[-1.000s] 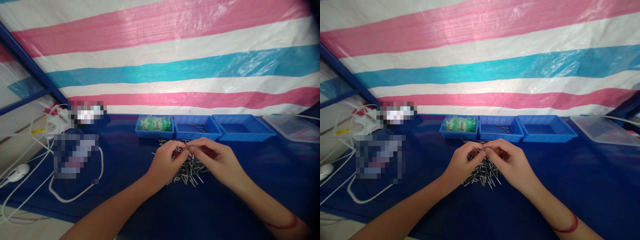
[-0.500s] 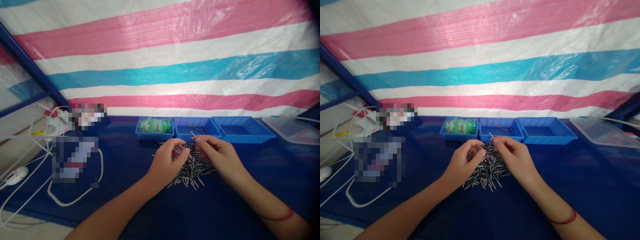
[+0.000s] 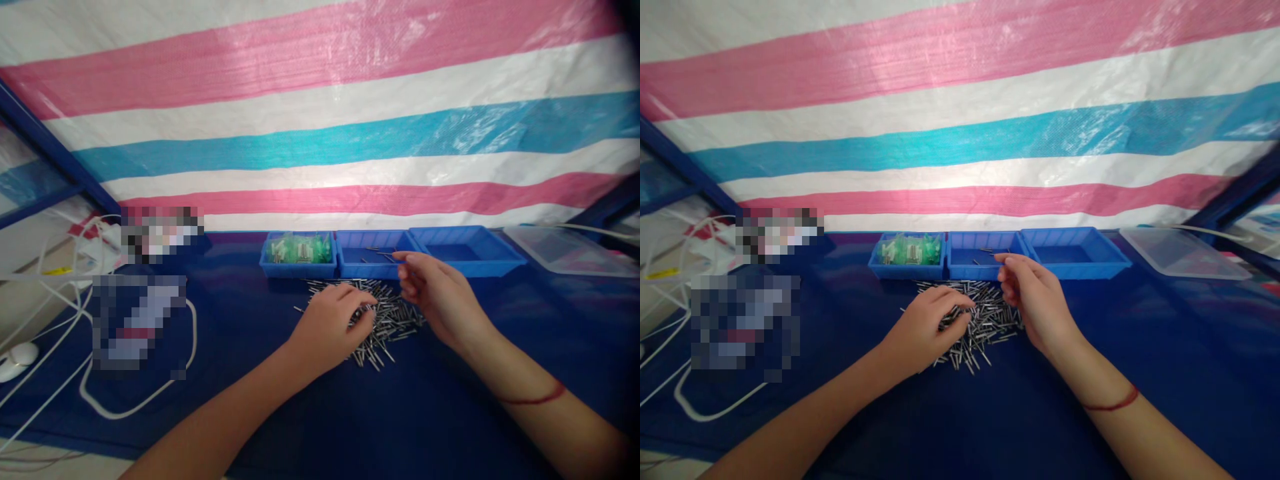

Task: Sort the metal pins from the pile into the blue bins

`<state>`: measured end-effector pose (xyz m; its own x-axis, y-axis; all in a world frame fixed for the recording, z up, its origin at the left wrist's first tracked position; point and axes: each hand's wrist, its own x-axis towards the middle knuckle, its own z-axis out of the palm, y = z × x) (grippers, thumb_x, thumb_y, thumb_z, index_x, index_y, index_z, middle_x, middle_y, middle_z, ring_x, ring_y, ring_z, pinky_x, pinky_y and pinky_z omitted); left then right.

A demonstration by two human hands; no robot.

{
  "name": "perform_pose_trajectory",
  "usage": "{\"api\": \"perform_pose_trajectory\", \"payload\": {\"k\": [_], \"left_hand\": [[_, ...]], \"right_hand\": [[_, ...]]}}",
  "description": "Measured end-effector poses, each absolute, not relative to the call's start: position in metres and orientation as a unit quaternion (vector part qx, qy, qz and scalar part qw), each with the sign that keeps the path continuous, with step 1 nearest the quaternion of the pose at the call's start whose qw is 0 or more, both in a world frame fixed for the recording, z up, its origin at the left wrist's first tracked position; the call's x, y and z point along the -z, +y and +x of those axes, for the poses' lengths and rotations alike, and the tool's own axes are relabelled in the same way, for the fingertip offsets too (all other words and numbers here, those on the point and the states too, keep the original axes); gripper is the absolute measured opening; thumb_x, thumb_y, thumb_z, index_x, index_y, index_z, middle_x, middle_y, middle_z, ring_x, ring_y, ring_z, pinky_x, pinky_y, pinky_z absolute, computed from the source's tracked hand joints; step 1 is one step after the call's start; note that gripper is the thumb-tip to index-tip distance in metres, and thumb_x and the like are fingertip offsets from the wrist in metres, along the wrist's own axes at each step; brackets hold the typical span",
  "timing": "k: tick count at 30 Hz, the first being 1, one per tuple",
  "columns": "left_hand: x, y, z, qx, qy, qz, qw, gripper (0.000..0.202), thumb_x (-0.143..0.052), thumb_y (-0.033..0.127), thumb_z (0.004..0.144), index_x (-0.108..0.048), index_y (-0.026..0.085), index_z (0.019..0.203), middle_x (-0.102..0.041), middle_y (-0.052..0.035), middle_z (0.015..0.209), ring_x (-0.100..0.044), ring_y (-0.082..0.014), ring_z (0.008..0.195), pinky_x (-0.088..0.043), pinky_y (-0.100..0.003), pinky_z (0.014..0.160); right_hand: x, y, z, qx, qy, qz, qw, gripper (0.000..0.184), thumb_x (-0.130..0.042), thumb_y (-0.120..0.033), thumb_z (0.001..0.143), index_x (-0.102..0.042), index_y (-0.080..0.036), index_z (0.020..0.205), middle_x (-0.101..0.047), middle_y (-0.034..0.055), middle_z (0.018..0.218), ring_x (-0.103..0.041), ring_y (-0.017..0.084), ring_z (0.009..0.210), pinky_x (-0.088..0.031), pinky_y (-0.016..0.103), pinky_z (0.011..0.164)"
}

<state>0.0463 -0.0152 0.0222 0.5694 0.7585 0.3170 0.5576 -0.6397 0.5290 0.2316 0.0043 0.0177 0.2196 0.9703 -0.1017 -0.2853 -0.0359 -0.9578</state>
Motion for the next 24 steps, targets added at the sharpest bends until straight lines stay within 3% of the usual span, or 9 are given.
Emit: {"api": "perform_pose_trajectory", "payload": {"k": [5, 11, 17, 24], "left_hand": [[-0.029, -0.017, 0.063, -0.147, 0.336, 0.927, 0.072, 0.021, -0.048, 0.029, 0.092, -0.068, 0.023, 0.096, -0.065, -0.0031, 0.098, -0.056, -0.0180, 0.089, -0.041, -0.032, 0.077], [-0.026, -0.013, 0.091, -0.081, 0.335, 0.938, -0.027, 0.021, -0.050, 0.028, 0.092, -0.070, 0.020, 0.088, -0.064, -0.0063, 0.096, -0.055, -0.0232, 0.092, -0.038, -0.038, 0.076], [-0.020, -0.011, 0.101, -0.077, 0.338, 0.936, -0.058, 0.023, -0.045, 0.018, 0.093, -0.066, 0.017, 0.087, -0.064, -0.0066, 0.095, -0.056, -0.0227, 0.092, -0.038, -0.038, 0.075], [-0.026, -0.009, 0.095, -0.129, 0.371, 0.920, 0.001, 0.020, -0.047, 0.027, 0.092, -0.065, 0.018, 0.090, -0.065, -0.0057, 0.096, -0.056, -0.0211, 0.089, -0.039, -0.035, 0.075]], "right_hand": [[-0.019, 0.003, 0.231, -0.517, -0.349, -0.500, 0.601, 0.018, -0.067, -0.030, 0.068, -0.066, -0.019, 0.083, -0.052, -0.0036, 0.062, -0.039, 0.006, 0.046, -0.027, 0.020, 0.039], [-0.021, 0.002, 0.231, -0.514, -0.361, -0.503, 0.594, 0.017, -0.065, -0.029, 0.069, -0.065, -0.018, 0.081, -0.052, -0.0032, 0.062, -0.039, 0.006, 0.046, -0.026, 0.021, 0.040], [-0.023, 0.000, 0.230, -0.509, -0.383, -0.504, 0.584, 0.017, -0.063, -0.029, 0.071, -0.065, -0.018, 0.083, -0.051, -0.0031, 0.062, -0.039, 0.007, 0.047, -0.026, 0.021, 0.041], [-0.022, 0.001, 0.233, -0.483, -0.415, -0.509, 0.580, 0.015, -0.063, -0.030, 0.073, -0.066, -0.018, 0.082, -0.053, -0.0026, 0.062, -0.041, 0.007, 0.048, -0.029, 0.022, 0.043]]}}
